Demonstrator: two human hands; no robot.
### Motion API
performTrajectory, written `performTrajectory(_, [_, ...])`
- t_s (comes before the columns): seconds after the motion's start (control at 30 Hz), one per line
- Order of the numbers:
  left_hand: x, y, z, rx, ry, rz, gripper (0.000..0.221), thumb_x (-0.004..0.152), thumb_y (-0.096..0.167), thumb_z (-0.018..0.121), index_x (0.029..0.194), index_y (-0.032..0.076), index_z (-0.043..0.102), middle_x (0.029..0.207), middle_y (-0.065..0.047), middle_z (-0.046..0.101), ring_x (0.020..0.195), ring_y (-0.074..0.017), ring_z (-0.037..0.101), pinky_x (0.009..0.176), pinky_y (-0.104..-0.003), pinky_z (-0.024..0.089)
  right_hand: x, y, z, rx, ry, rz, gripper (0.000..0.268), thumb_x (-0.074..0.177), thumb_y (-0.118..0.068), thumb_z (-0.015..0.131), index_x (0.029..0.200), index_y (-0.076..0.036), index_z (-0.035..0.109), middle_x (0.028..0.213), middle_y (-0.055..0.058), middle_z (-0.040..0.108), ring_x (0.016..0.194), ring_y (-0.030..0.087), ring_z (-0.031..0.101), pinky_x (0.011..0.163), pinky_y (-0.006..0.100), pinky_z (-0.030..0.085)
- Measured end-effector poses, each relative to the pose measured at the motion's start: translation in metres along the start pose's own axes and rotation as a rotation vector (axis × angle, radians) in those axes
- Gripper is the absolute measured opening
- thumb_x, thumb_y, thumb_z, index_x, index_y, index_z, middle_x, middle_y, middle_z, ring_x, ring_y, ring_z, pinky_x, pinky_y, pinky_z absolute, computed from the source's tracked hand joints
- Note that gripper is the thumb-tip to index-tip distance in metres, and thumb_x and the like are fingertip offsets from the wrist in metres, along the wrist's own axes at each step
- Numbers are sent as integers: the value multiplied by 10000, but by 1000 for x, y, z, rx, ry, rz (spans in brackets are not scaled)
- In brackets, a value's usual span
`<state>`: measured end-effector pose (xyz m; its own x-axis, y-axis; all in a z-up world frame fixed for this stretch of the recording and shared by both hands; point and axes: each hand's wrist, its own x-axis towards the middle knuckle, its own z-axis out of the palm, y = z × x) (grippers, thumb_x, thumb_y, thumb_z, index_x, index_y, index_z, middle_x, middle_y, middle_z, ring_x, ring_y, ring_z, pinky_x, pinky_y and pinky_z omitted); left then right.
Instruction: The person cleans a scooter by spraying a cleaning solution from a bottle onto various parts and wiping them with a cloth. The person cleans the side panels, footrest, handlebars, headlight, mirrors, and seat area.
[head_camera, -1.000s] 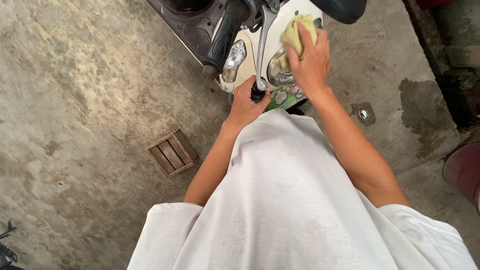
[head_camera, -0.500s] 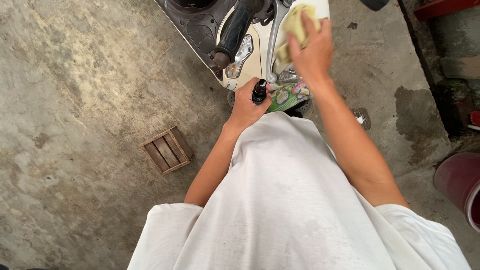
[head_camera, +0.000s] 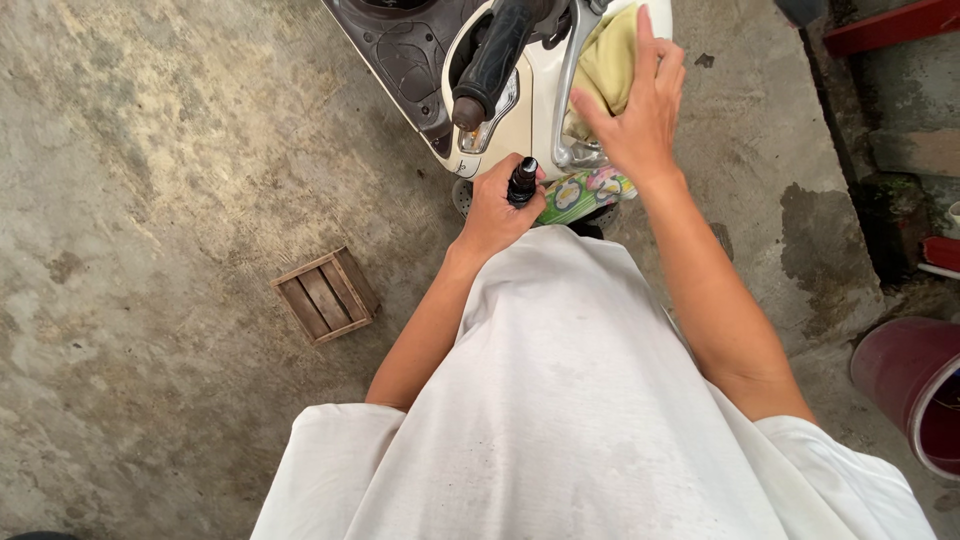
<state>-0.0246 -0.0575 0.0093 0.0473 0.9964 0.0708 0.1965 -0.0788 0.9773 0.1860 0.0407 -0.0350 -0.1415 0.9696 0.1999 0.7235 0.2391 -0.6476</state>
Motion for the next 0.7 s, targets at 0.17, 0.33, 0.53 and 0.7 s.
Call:
performTrajectory(0.17, [-1, 2, 3, 12, -5, -8, 127, 841, -3, 699, 927, 2, 605, 790, -101, 637, 653, -169, 616, 631, -308, 504, 5, 35, 3, 526, 18, 313, 662, 1003, -110, 699, 1561, 4, 361, 1294, 130, 532, 1194, 247, 584, 1063, 424, 519])
performTrajectory(0.33, [-3, 0, 6, 0, -8, -4, 123, 847, 0, 699, 921, 10, 601, 807, -95, 650, 671, -165, 632, 641, -301, 512, 15, 42, -30, 753, -158, 733, 396, 920, -80, 856, 1211, 100, 656, 1055, 106, 730, 886, 176, 693, 822, 307, 586])
performTrajectory(0.53, [-2, -3, 9, -4, -7, -10, 129, 850, -1, 696, 929, -5, 595, 816, -95, 656, 674, -166, 635, 644, -300, 517, 29, 55, -36, 695, 249, 278, 319, 947, 21, 789, 1085, -49, 510, 1078, 96, 607, 915, 175, 577, 869, 345, 559])
performTrajectory(0.7, [1, -6, 14, -4, -30, 19, 145, 857, 1, 708, 944, -10, 591, 867, -101, 697, 736, -187, 675, 700, -309, 545, 13, 6, -5, 128, 207, -78, 509, 845, -59, 906, 1114, -33, 474, 1178, 208, 580, 1148, 379, 608, 993, 466, 488])
